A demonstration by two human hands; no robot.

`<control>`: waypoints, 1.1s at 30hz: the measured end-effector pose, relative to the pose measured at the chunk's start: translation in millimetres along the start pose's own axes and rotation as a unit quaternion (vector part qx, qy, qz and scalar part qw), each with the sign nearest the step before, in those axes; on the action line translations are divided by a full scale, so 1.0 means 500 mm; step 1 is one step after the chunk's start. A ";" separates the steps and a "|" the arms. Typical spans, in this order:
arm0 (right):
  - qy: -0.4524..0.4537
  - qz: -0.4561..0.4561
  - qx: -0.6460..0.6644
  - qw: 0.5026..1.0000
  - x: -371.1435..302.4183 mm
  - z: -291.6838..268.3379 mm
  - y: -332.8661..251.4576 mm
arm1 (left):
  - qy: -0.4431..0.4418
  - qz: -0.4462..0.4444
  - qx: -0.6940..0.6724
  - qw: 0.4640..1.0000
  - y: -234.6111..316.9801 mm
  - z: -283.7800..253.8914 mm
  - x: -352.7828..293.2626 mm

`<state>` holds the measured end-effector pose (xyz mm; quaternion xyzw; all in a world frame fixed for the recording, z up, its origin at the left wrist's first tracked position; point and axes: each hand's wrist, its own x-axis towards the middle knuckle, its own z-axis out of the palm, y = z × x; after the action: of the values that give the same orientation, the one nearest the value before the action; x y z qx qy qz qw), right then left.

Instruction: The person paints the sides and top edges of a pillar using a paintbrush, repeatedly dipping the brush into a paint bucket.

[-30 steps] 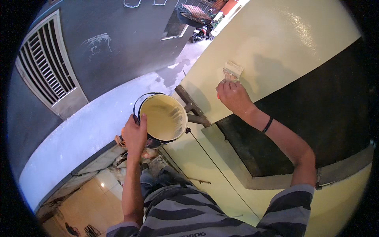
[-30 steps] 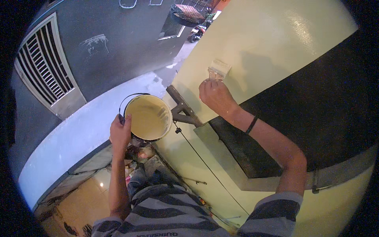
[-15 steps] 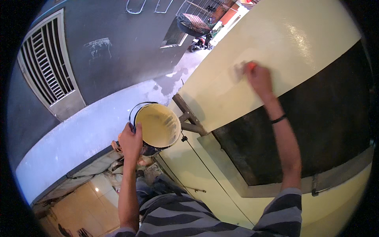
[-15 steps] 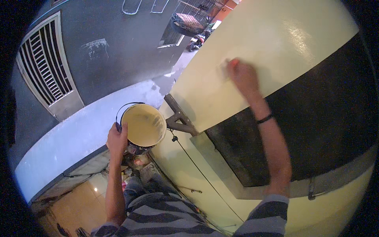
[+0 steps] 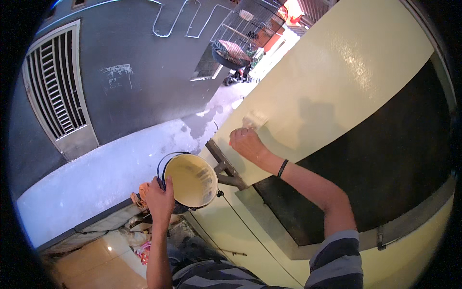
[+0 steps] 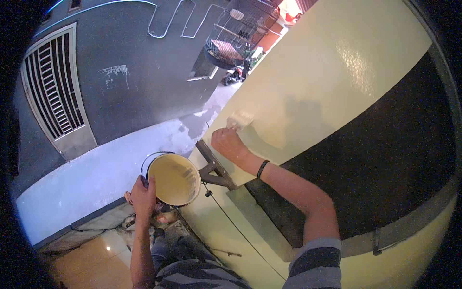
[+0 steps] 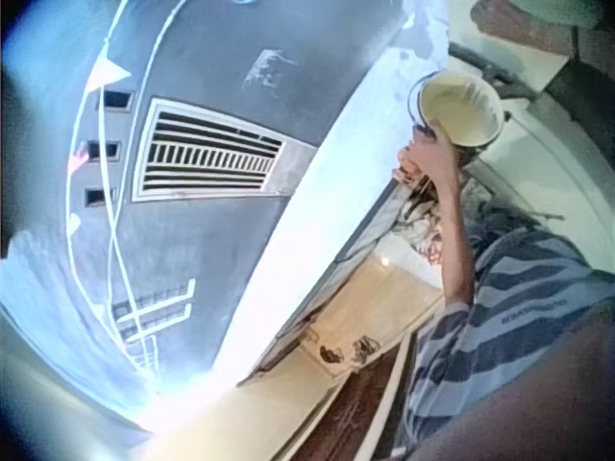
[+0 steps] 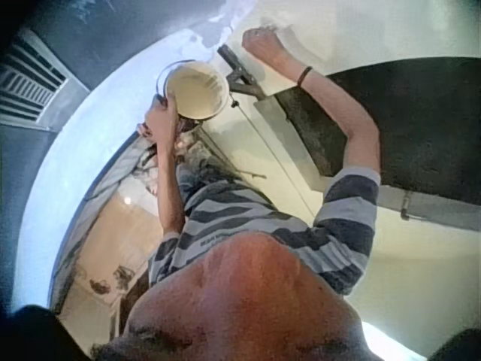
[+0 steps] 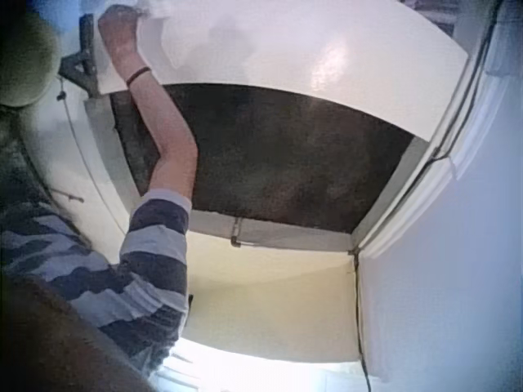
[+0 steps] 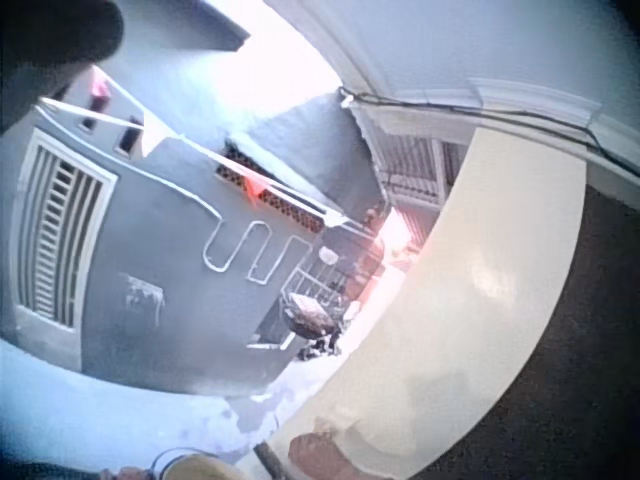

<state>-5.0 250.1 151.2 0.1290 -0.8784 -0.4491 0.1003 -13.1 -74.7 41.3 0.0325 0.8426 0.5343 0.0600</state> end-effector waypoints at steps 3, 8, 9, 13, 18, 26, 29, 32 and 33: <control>0.068 0.038 0.134 0.988 0.028 -0.020 0.089 | -0.023 0.004 -0.021 1.000 0.013 -0.004 0.001; 0.098 0.242 0.106 0.959 0.069 -0.171 0.407 | 0.005 0.021 0.007 1.000 0.012 -0.011 -0.002; 0.133 0.255 0.087 0.954 0.065 -0.226 0.453 | 0.003 0.024 -0.004 1.000 0.017 -0.005 0.000; 0.168 0.212 -0.120 0.955 0.100 -0.316 0.431 | 0.001 0.000 -0.009 1.000 0.010 -0.003 0.002; 0.019 -0.048 -0.216 0.975 0.054 -0.005 0.220 | 0.022 0.019 -0.049 0.998 0.038 -0.004 0.001; 0.053 0.148 0.129 0.979 0.108 -0.117 0.344 | 0.011 -0.005 -0.069 0.998 0.028 -0.014 -0.001; 0.099 0.306 0.099 0.942 0.113 -0.253 0.557 | 0.019 0.011 -0.074 0.997 0.038 -0.003 0.001; 0.166 0.288 0.042 0.942 0.131 -0.363 0.584 | 0.018 -0.001 -0.052 0.998 0.029 -0.013 0.007; 0.162 0.281 -0.025 0.946 0.136 -0.378 0.563 | 0.016 -0.004 -0.026 1.000 0.027 -0.013 0.008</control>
<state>-52.8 242.7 493.9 -0.0542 -0.8394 -0.3979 0.3663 -18.0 -74.4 56.2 0.0185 0.8291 0.5565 0.0495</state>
